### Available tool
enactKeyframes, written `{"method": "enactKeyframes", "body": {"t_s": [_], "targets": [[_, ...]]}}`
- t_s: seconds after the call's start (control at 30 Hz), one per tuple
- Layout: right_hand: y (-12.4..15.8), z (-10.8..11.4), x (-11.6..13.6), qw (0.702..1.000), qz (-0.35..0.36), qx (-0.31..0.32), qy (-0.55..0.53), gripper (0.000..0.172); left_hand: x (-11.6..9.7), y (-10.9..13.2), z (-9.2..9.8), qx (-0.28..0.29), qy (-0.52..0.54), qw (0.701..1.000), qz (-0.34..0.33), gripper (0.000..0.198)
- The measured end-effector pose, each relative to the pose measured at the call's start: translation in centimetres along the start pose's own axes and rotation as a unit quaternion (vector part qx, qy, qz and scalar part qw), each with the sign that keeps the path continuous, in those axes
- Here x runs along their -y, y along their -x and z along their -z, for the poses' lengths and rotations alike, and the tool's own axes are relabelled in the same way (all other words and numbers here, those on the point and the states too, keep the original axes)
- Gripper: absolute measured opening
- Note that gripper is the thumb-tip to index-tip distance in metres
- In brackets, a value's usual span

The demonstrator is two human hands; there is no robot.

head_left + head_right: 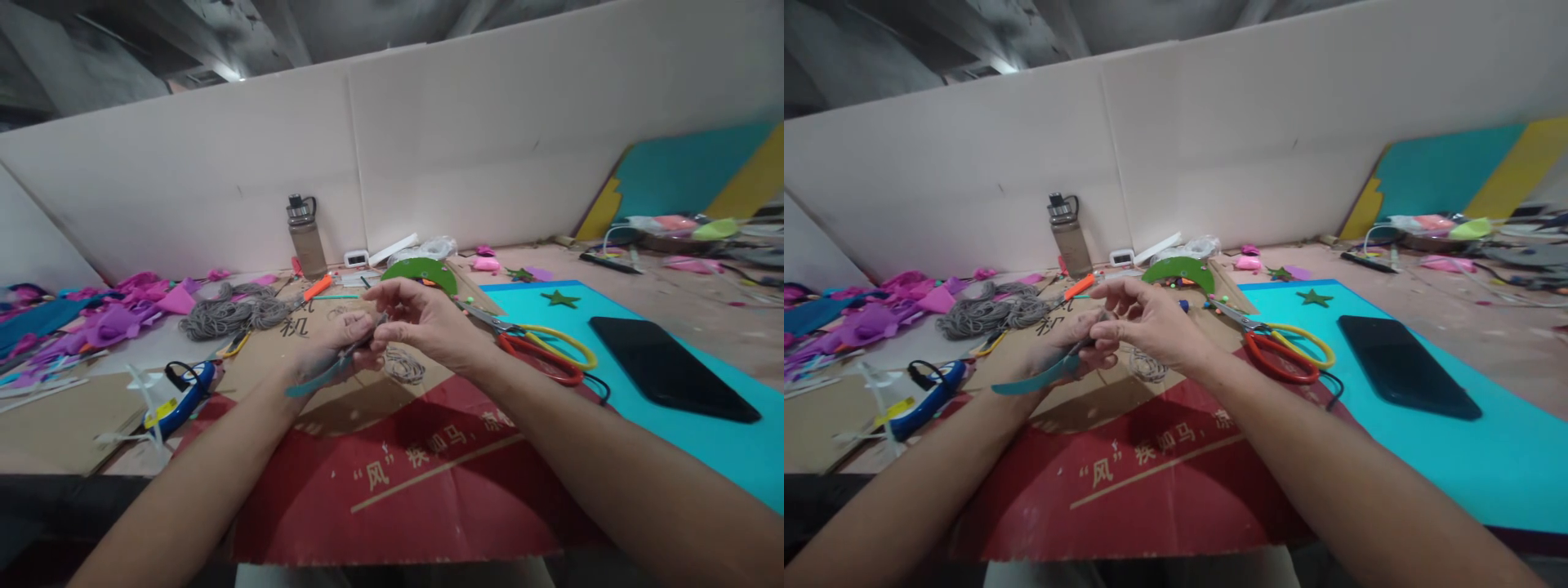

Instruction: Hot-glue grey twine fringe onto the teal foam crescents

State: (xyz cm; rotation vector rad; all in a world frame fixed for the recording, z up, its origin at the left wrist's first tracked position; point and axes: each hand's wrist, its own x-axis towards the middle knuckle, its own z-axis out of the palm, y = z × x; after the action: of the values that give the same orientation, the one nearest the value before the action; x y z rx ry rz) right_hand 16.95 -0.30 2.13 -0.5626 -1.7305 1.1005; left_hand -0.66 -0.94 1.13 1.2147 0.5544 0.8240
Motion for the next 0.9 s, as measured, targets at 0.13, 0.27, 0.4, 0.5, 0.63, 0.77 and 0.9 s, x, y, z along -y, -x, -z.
{"method": "enactKeyframes", "body": {"t_s": [0.13,0.27,0.4,0.5,0.63,0.77,0.9], "targets": [[0.0,0.2,-0.4,0.996,0.038,-0.078,0.024,0.036,0.1,-0.5,-0.3,-0.056,0.026,0.996,-0.067,0.034],[0.0,-0.2,-0.8,0.993,0.031,-0.118,-0.005,0.024,0.3,-0.8,-0.3,-0.119,0.018,0.987,-0.107,0.032],[0.2,-1.1,-1.0,0.991,0.021,-0.128,-0.024,0.01,0.7,-0.7,-0.4,-0.146,0.002,0.984,-0.1,0.034],[0.2,-1.4,-1.1,0.988,0.026,-0.146,-0.046,0.004,0.9,-0.7,-0.6,-0.14,-0.001,0.986,-0.094,0.034],[0.0,-1.3,-1.5,0.987,0.04,-0.142,-0.066,0.01,1.0,-0.7,-1.0,-0.14,-0.004,0.986,-0.093,0.035],[-0.1,-1.2,-1.9,0.992,-0.003,-0.101,-0.073,0.045,0.9,-0.8,-1.2,-0.213,-0.031,0.968,-0.128,0.035],[-0.1,-0.4,-2.5,0.989,-0.025,-0.143,0.031,0.048,1.0,-0.8,-1.0,-0.289,-0.084,0.94,-0.163,0.032]]}}
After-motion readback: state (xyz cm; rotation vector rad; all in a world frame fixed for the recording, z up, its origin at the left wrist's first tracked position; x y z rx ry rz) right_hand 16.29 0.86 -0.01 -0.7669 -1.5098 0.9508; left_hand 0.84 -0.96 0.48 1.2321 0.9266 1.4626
